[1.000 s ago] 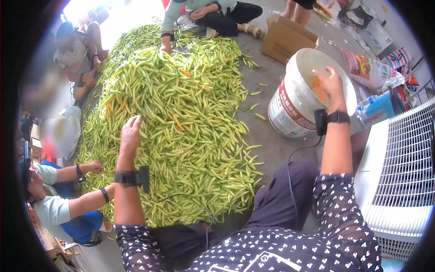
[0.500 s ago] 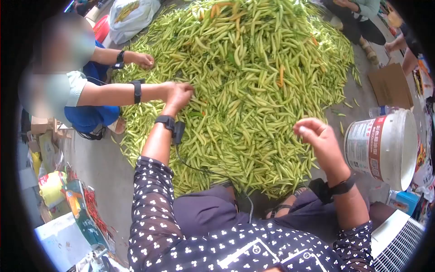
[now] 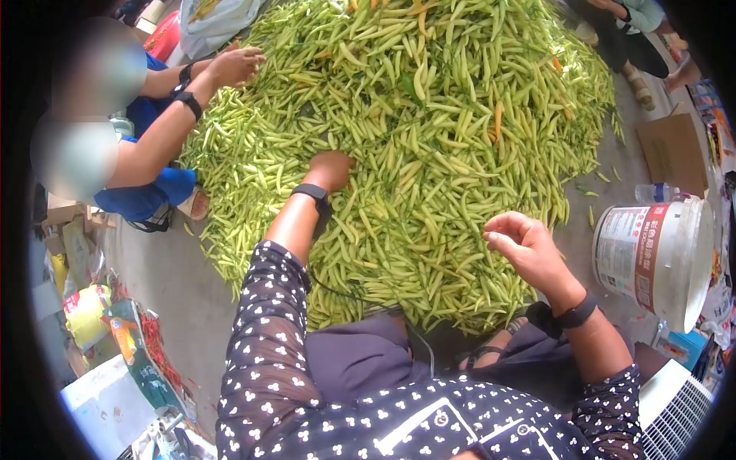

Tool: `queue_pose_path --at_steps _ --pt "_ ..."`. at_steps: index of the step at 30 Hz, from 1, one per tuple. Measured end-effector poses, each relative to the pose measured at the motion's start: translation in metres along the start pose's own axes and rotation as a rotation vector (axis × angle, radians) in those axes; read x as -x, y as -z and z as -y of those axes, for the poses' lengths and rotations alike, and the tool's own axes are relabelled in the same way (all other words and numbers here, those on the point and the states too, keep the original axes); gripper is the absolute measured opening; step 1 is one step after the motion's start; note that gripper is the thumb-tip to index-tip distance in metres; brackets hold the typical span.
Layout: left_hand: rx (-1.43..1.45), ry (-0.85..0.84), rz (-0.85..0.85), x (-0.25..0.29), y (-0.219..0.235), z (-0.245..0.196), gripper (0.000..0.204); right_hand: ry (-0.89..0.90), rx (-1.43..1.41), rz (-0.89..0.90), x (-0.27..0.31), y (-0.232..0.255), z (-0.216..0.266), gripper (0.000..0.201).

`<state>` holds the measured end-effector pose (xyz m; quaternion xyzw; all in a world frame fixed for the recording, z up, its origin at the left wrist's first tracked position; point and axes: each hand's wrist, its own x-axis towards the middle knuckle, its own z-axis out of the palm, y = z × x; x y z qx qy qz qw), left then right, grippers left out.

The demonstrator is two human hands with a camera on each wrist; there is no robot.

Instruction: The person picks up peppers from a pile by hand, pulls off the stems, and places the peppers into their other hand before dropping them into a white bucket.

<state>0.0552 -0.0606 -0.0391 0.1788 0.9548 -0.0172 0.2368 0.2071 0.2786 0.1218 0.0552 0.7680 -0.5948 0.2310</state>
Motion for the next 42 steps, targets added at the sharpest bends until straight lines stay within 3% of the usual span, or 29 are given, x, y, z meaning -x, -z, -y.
queue_pose_path --at_steps 2,5,7,8,10,12,14,18,19,20,22,24,26,29,31,32,34,42 --pt "-0.077 0.004 0.062 0.0 -0.002 0.002 0.026 -0.007 0.02 0.031 -0.003 -0.001 0.001 0.018" --pt "-0.065 0.113 -0.008 0.008 0.01 0.008 0.022 0.01 0.05 0.034 -0.006 -0.001 0.0 0.018" --pt "0.492 0.127 -0.222 0.011 0.019 0.026 0.019 -0.006 0.07 0.041 -0.008 0.001 -0.004 0.018" --pt "0.488 0.124 -0.218 0.014 0.024 0.027 0.019 -0.02 0.093 0.044 -0.009 0.002 -0.006 0.019" --pt "1.271 0.123 -0.018 0.037 0.062 0.011 0.016 -0.066 0.028 0.056 -0.013 -0.001 -0.009 0.021" --pt "1.484 -0.007 0.098 0.054 0.076 -0.025 0.015 -0.116 -0.034 0.061 -0.016 -0.006 -0.013 0.023" --pt "1.448 -0.193 0.211 0.068 0.087 -0.077 0.018 -0.096 -0.109 0.031 -0.02 -0.015 -0.017 0.028" --pt "1.614 -0.403 0.424 0.085 0.077 -0.154 0.017 0.069 -0.096 0.061 -0.025 -0.031 -0.036 0.03" --pt "1.612 -0.411 0.408 0.083 0.07 -0.162 0.017 -0.112 -0.141 0.094 -0.018 -0.03 -0.013 0.027" --pt "1.61 -0.419 0.394 0.082 0.064 -0.166 0.017 -0.11 -0.14 0.096 -0.017 -0.029 -0.014 0.027" --pt "1.548 -0.388 0.407 0.08 0.07 -0.16 0.024 -0.143 -0.082 0.135 -0.016 -0.024 -0.02 0.024" --pt "1.179 -0.256 0.191 0.072 0.079 -0.133 0.033 -0.15 -0.143 0.117 -0.015 -0.02 -0.023 0.023" --pt "0.592 -0.255 -0.579 0.045 0.05 -0.088 0.035 -0.147 -0.176 0.073 -0.014 -0.014 -0.021 0.024" --pt "0.405 -0.125 -0.528 0.033 0.023 -0.032 0.028 -0.188 -0.235 0.019 -0.015 -0.008 -0.026 0.022" --pt "0.176 -0.076 0.054 0.026 0.004 -0.015 0.025 -0.199 -0.256 0.022 -0.016 -0.007 -0.026 0.02" --pt "0.174 -0.073 0.056 0.026 -0.003 -0.009 0.025 -0.211 -0.281 0.023 -0.017 -0.008 -0.027 0.018" --pt "0.28 -0.269 0.001 0.031 -0.003 -0.006 0.028 -0.208 -0.249 0.049 -0.016 -0.009 -0.023 0.016" --pt "-0.189 -0.089 0.355 0.038 0.02 -0.027 0.031 -0.178 -0.214 0.115 -0.012 -0.009 -0.016 0.012"
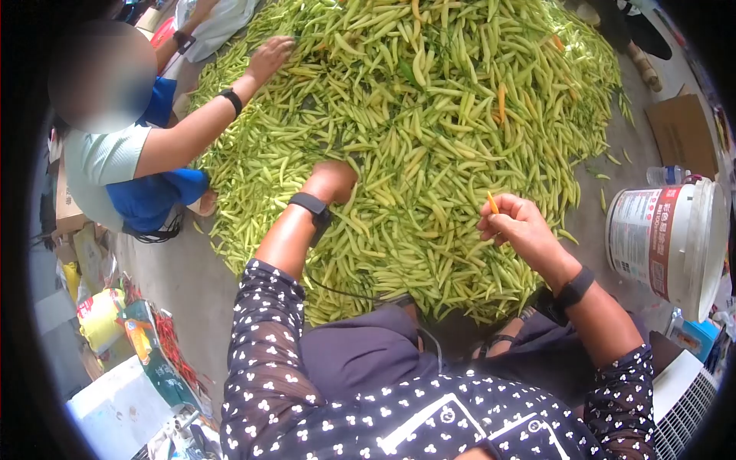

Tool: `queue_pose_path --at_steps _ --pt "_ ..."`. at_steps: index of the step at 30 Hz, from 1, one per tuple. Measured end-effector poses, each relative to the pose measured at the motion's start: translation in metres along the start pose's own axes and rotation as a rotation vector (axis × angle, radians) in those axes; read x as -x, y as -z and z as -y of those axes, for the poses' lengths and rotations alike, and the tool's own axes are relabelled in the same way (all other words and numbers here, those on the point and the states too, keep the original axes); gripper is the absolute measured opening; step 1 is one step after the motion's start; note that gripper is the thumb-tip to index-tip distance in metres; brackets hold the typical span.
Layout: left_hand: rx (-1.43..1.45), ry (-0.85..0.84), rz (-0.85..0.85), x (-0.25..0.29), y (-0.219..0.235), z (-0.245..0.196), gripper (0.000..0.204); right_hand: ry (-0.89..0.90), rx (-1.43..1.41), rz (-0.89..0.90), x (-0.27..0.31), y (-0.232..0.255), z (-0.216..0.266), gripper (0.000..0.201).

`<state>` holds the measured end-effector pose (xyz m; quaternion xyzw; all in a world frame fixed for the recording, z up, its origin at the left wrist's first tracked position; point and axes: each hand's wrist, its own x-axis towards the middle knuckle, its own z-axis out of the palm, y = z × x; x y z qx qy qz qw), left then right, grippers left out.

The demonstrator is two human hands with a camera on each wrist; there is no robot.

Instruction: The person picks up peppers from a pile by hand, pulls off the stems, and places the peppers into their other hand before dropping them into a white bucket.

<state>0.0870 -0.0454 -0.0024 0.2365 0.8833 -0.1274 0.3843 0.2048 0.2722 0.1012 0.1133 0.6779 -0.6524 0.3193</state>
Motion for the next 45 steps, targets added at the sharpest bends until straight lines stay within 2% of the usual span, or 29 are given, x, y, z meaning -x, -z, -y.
queue_pose_path --at_steps 2,3,4,6,10,12,13,14,16,17,18,19,20,21,22,24,26,28,30,32,34,36,39,40,42,43,44,45 --pt "-0.051 0.038 -0.046 0.01 0.003 -0.004 0.033 -0.009 -0.005 -0.012 0.002 0.002 -0.003 0.012" --pt "-0.01 0.018 -0.155 0.011 -0.006 -0.001 0.034 -0.017 -0.01 -0.021 0.002 0.003 -0.005 0.012" --pt "-0.014 0.016 -0.151 0.007 -0.01 0.001 0.034 -0.017 -0.016 -0.021 0.004 0.004 -0.004 0.012" --pt "-0.095 -0.004 -0.01 0.0 -0.01 0.006 0.033 -0.037 0.01 -0.032 0.007 0.005 -0.002 0.012" --pt "-0.097 -0.008 0.091 0.009 0.009 0.016 0.028 -0.024 -0.023 -0.031 0.011 0.009 -0.003 0.011" --pt "0.049 0.117 -0.043 0.029 0.016 0.026 0.025 -0.032 -0.044 -0.034 0.015 0.011 -0.003 0.011" --pt "0.143 0.11 -0.12 0.029 0.008 0.039 0.023 -0.032 -0.049 -0.034 0.015 0.012 -0.005 0.011" --pt "0.138 0.11 -0.118 0.028 0.001 0.052 0.023 -0.038 -0.053 -0.041 0.016 0.014 -0.007 0.013" --pt "0.59 0.237 -0.345 0.038 0.008 0.055 0.027 -0.043 -0.062 -0.046 0.016 0.018 -0.012 0.014" --pt "0.742 0.208 -0.411 0.039 0.01 0.053 0.028 -0.06 -0.069 -0.032 0.015 0.02 -0.014 0.018" --pt "0.741 0.212 -0.412 0.04 0.018 0.043 0.028 -0.076 -0.074 -0.018 0.013 0.023 -0.016 0.023" --pt "0.927 0.141 -0.413 0.038 0.026 0.032 0.023 -0.074 -0.229 -0.016 0.009 0.019 -0.023 0.022" --pt "1.111 0.066 -0.413 0.036 0.034 0.019 0.021 -0.072 -0.227 -0.013 0.008 0.018 -0.024 0.022" --pt "1.173 0.031 -0.398 0.037 0.044 -0.003 0.023 -0.106 -0.293 -0.029 0.008 0.013 -0.019 0.019" --pt "1.233 -0.006 -0.382 0.041 0.053 -0.03 0.03 -0.139 -0.358 -0.046 0.008 0.01 -0.016 0.017" --pt "1.254 -0.155 -0.235 0.049 0.072 -0.078 0.045 -0.145 -0.377 -0.049 0.006 0.008 -0.017 0.017" --pt "1.228 -0.317 -0.188 0.06 0.087 -0.124 0.04 -0.153 -0.395 -0.052 0.003 0.006 -0.018 0.018" --pt "1.11 -0.456 -0.249 0.055 0.084 -0.154 0.036 -0.164 -0.417 -0.098 0.001 0.003 -0.019 0.017" --pt "1.075 -0.557 -0.409 0.05 0.082 -0.173 0.033 -0.128 -0.392 -0.13 0.0 0.006 -0.023 0.016" --pt "1.07 -0.528 -0.405 0.047 0.083 -0.176 0.033 -0.111 -0.372 -0.209 -0.001 0.011 -0.023 0.013" --pt "1.124 -0.711 -0.596 0.04 0.082 -0.176 0.034 -0.074 -0.407 -0.236 -0.005 0.02 -0.025 0.013" --pt "1.126 -0.689 -0.618 0.037 0.082 -0.178 0.036 -0.055 -0.426 -0.222 -0.008 0.019 -0.026 0.013" --pt "1.164 -0.531 -0.482 0.037 0.084 -0.178 0.04 -0.071 -0.394 -0.219 -0.007 0.009 -0.017 0.014" --pt "1.167 -0.531 -0.481 0.04 0.085 -0.176 0.04 -0.073 -0.393 -0.219 -0.009 0.01 -0.021 0.014" --pt "1.19 -0.646 -0.38 0.045 0.085 -0.168 0.042 -0.067 -0.278 -0.16 -0.012 0.014 -0.032 0.015" --pt "1.143 -0.637 -0.356 0.043 0.085 -0.158 0.04 -0.1 -0.227 -0.182 -0.01 0.013 -0.024 0.014" --pt "1.294 -0.544 -0.204 0.042 0.084 -0.14 0.035 -0.104 -0.23 -0.188 -0.011 0.013 -0.023 0.014" --pt "1.136 -0.374 -0.315 0.032 0.078 -0.122 0.029 -0.105 -0.351 -0.184 -0.013 0.014 -0.024 0.015"
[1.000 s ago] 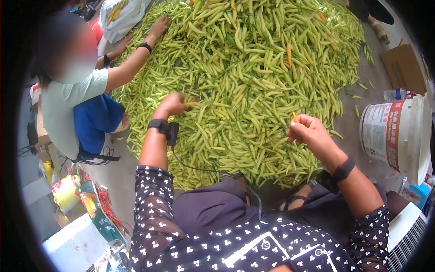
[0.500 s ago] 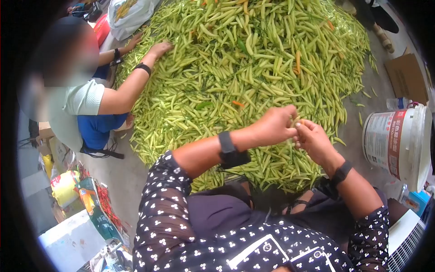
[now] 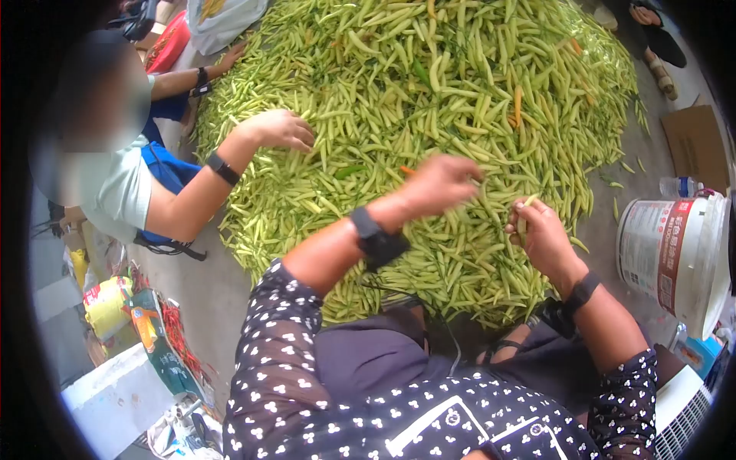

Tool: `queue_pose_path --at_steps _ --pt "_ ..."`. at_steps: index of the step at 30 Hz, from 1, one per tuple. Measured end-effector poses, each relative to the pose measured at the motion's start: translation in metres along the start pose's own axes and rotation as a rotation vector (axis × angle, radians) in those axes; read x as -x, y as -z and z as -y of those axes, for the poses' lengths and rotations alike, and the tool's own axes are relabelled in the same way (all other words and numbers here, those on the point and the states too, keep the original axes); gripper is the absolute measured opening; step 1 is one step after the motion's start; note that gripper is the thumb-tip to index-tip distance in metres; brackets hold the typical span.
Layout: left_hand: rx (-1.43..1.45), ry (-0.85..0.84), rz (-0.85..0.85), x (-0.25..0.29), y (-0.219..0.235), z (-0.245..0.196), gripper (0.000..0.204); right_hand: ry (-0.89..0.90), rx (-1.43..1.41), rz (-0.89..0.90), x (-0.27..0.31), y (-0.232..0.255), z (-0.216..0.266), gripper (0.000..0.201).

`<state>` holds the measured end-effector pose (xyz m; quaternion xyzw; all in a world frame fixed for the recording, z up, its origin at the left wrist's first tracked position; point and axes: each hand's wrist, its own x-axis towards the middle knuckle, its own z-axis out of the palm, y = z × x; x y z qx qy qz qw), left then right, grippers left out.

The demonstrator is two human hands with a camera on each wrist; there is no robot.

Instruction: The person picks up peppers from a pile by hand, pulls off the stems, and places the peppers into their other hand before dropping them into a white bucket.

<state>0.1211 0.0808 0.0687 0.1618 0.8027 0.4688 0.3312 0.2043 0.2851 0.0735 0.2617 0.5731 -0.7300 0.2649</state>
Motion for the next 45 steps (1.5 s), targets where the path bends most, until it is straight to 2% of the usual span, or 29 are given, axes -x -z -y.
queue_pose_path --at_steps 2,3,4,6,7,11,13,14,16,18,20,23,24,25,27,28,29,31,32,33,35,36,37,39,40,43,45 --pt "-0.431 -0.096 -0.29 -0.001 0.024 0.042 0.024 -0.023 -0.187 0.056 -0.006 0.01 -0.002 0.018" --pt "-0.691 -0.084 -0.26 -0.001 0.032 0.06 0.025 -0.025 -0.191 0.029 -0.006 0.012 -0.002 0.018" --pt "-0.732 -0.183 -0.325 -0.003 0.033 0.09 0.022 -0.043 -0.225 0.057 -0.006 0.01 -0.001 0.022" --pt "-0.851 -0.235 -0.276 -0.001 0.032 0.099 0.019 -0.066 -0.264 0.133 -0.009 0.009 0.0 0.033" --pt "-0.878 -0.256 -0.268 -0.002 0.029 0.104 0.019 -0.065 -0.267 0.116 -0.008 0.008 0.0 0.033" --pt "-0.949 -0.228 -0.229 -0.008 0.028 0.105 0.011 -0.112 -0.314 0.153 -0.006 0.001 0.004 0.035" --pt "-0.759 -0.135 -0.347 -0.007 0.031 0.086 0.012 -0.07 -0.206 0.136 -0.003 0.0 0.005 0.034" --pt "-0.761 -0.138 -0.34 -0.009 0.034 0.076 0.012 -0.055 -0.179 0.12 0.0 -0.002 0.006 0.034" --pt "-0.081 0.146 -0.199 -0.011 0.038 0.056 0.019 -0.026 -0.082 0.072 -0.005 0.001 -0.003 0.034" --pt "0.01 0.129 -0.149 -0.01 0.027 0.042 0.021 0.007 0.024 0.032 -0.006 0.002 -0.006 0.034" --pt "0.151 0.151 -0.062 -0.003 0.011 0.014 0.026 0.14 0.276 -0.018 -0.004 -0.004 -0.005 0.033" --pt "0.268 0.179 0.058 0.003 -0.021 0.001 0.026 0.08 0.357 -0.061 -0.006 -0.001 -0.005 0.037" --pt "0.342 0.162 0.1 0.008 -0.03 -0.008 0.023 0.213 0.349 -0.07 -0.006 -0.002 -0.009 0.04" --pt "0.403 0.155 0.155 0.007 -0.04 -0.006 0.021 0.214 0.346 -0.067 -0.002 -0.004 -0.005 0.04" --pt "0.523 0.129 0.201 0.011 -0.055 -0.01 0.022 -0.01 0.186 -0.05 0.007 -0.005 0.006 0.042" --pt "0.611 0.131 0.213 0.014 -0.059 -0.017 0.025 -0.057 0.12 0.028 0.009 -0.004 0.008 0.041" --pt "0.609 0.131 0.215 0.013 -0.058 -0.019 0.025 -0.056 0.117 0.026 0.009 -0.002 0.006 0.041" --pt "0.514 0.051 0.189 0.009 -0.052 -0.02 0.026 -0.103 0.018 0.014 0.007 0.002 0.001 0.034" --pt "0.377 0.035 0.125 0.003 -0.045 -0.01 0.025 -0.1 0.016 0.013 0.007 0.005 0.0 0.034" --pt "0.141 0.058 0.011 -0.003 -0.033 -0.005 0.02 -0.084 0.004 0.02 0.006 0.008 -0.001 0.031" --pt "-0.389 -0.135 -0.309 -0.015 -0.016 0.038 0.019 -0.064 -0.007 0.026 0.007 0.01 0.0 0.027" --pt "-0.585 -0.062 -0.329 -0.019 -0.007 0.059 0.024 -0.065 -0.019 0.001 0.008 0.01 0.002 0.025" --pt "-0.586 -0.063 -0.329 -0.019 -0.003 0.065 0.024 -0.067 -0.03 -0.024 0.008 0.009 0.003 0.023" --pt "-0.77 -0.017 -0.377 -0.019 0.003 0.076 0.028 -0.062 -0.023 -0.023 0.01 0.011 0.002 0.023" --pt "-0.761 0.01 -0.366 -0.021 0.002 0.08 0.035 -0.058 -0.014 -0.02 0.011 0.012 0.001 0.023" --pt "-0.661 0.091 -0.431 -0.035 -0.004 0.085 0.038 -0.031 0.016 -0.034 0.008 0.012 -0.004 0.022" --pt "-0.655 0.125 -0.392 -0.037 0.0 0.08 0.04 -0.025 0.003 -0.004 0.006 0.012 -0.005 0.021"
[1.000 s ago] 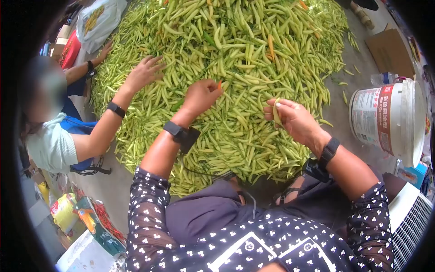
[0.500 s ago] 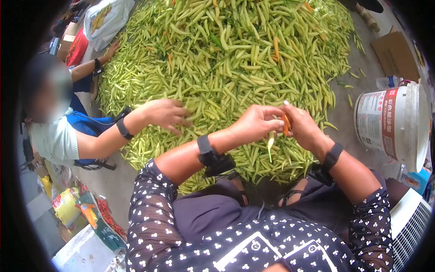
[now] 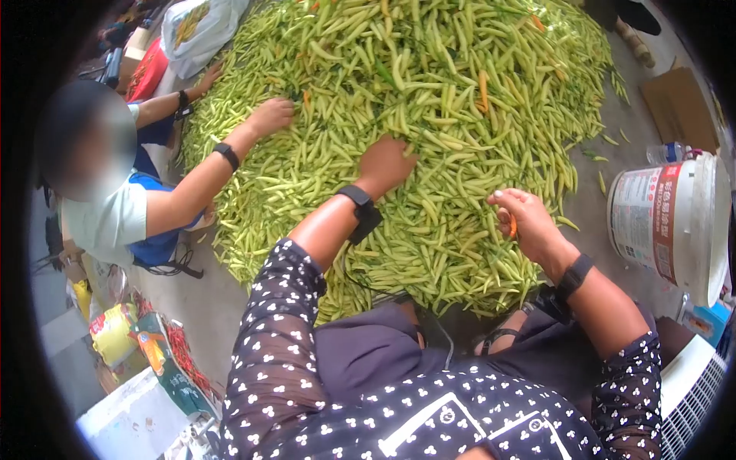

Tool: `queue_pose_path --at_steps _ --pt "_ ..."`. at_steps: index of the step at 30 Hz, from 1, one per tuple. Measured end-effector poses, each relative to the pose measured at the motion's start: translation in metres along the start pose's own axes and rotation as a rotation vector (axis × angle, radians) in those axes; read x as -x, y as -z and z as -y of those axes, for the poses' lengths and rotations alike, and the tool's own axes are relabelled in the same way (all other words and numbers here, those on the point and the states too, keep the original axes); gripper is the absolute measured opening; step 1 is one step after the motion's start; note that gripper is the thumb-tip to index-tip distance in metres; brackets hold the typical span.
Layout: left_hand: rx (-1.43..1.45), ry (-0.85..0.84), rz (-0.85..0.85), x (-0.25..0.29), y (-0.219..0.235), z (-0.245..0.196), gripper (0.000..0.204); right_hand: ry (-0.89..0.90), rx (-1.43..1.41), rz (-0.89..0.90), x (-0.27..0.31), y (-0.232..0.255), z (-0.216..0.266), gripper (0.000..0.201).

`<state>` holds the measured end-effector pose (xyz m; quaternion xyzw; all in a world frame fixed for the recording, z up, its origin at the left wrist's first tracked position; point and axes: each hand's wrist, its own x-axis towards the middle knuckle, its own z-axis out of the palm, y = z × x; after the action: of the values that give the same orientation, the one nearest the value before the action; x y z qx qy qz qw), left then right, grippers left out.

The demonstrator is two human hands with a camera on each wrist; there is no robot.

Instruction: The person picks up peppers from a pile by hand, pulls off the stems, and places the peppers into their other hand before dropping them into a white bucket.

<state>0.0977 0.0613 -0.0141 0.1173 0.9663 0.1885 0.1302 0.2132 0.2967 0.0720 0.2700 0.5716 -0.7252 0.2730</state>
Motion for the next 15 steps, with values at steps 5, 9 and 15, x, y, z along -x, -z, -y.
queue_pose_path --at_steps 5,9,15 --pt "-0.019 -0.05 0.035 0.006 -0.001 -0.011 0.032 -0.026 0.006 -0.022 0.003 -0.004 0.001 0.018" --pt "0.181 -0.238 -0.058 0.028 0.004 -0.034 0.023 -0.024 0.02 0.008 0.003 -0.006 -0.001 0.019" --pt "0.599 -0.358 0.09 0.069 0.012 -0.089 0.02 0.056 0.142 0.031 0.0 -0.012 -0.002 0.024"
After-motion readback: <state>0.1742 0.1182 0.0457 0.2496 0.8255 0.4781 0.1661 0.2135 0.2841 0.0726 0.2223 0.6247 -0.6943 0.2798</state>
